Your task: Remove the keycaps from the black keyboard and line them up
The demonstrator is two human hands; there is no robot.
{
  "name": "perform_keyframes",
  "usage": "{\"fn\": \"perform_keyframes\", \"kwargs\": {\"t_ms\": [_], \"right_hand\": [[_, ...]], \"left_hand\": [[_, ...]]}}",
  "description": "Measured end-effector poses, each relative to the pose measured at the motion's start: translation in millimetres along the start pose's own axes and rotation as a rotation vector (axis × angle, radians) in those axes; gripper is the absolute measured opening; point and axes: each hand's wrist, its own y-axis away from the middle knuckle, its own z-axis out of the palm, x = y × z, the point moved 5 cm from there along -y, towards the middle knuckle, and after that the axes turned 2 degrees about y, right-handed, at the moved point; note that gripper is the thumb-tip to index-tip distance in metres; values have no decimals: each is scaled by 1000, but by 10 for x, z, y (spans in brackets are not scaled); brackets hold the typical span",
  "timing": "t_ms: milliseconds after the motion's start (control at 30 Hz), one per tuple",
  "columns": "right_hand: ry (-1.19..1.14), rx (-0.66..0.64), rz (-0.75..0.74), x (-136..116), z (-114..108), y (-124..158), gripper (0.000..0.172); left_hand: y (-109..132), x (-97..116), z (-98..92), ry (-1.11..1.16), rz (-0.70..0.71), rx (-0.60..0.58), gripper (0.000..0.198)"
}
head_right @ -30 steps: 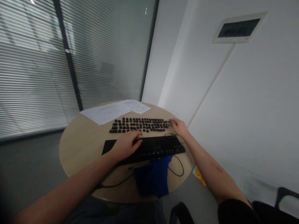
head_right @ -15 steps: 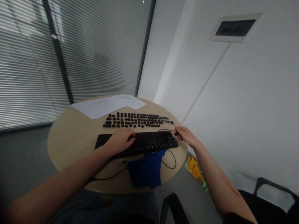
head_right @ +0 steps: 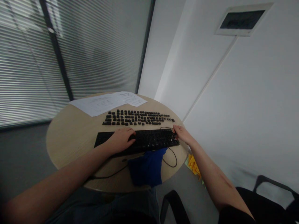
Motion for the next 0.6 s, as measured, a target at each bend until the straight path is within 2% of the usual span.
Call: {"fn": "perform_keyframes", "kwargs": {"t_ms": [300,433,600], "right_hand": [[-46,-14,-45,54,20,-52,64],[-89,-32,4,58,14,-27,62],[-212,-16,33,102,23,-44,60]], "left_hand": [[3,21,-9,-40,-18,-33,18],[7,22,-11,-42,-9,-12,17],[5,23,-2,-78,-24,-69,20]]}}
